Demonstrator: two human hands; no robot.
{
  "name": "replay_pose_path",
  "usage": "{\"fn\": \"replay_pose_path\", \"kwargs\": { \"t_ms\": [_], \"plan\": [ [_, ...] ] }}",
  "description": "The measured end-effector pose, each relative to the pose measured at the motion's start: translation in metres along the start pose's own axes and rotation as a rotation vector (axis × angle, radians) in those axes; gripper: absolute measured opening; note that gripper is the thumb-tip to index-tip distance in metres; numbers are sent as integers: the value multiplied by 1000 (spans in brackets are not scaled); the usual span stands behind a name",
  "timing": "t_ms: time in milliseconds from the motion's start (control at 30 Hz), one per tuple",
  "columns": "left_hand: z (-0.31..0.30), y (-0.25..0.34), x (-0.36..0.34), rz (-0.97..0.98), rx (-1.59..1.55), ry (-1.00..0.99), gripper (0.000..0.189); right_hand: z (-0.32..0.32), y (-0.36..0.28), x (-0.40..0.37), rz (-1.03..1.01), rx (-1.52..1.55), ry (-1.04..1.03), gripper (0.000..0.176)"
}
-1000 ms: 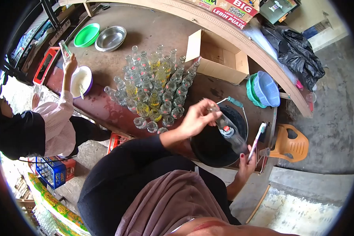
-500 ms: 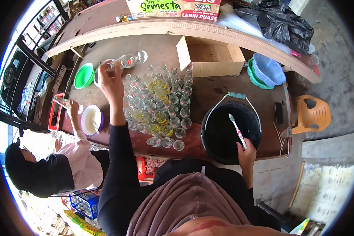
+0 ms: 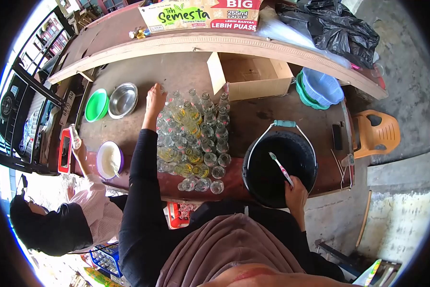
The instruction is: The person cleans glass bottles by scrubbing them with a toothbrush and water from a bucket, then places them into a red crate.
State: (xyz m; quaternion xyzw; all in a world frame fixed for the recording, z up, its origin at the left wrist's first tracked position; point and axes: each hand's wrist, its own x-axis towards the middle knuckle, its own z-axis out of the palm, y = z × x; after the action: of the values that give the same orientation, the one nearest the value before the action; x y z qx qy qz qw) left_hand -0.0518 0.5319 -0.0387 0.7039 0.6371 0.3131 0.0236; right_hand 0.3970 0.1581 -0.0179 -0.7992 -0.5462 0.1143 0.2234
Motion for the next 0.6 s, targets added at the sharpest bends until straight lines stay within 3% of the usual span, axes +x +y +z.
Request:
{"fn": "replay_pose_path", "kwargs": {
  "t_ms": [200,600],
  "plan": [
    [20,-18,4,-7,56,-168,28,-2,-6,2,56,11,-40,16],
    [10,-17,4,-49,150,-221,36,-2,-5,1,56,-44,-46,15]
  ]
}}
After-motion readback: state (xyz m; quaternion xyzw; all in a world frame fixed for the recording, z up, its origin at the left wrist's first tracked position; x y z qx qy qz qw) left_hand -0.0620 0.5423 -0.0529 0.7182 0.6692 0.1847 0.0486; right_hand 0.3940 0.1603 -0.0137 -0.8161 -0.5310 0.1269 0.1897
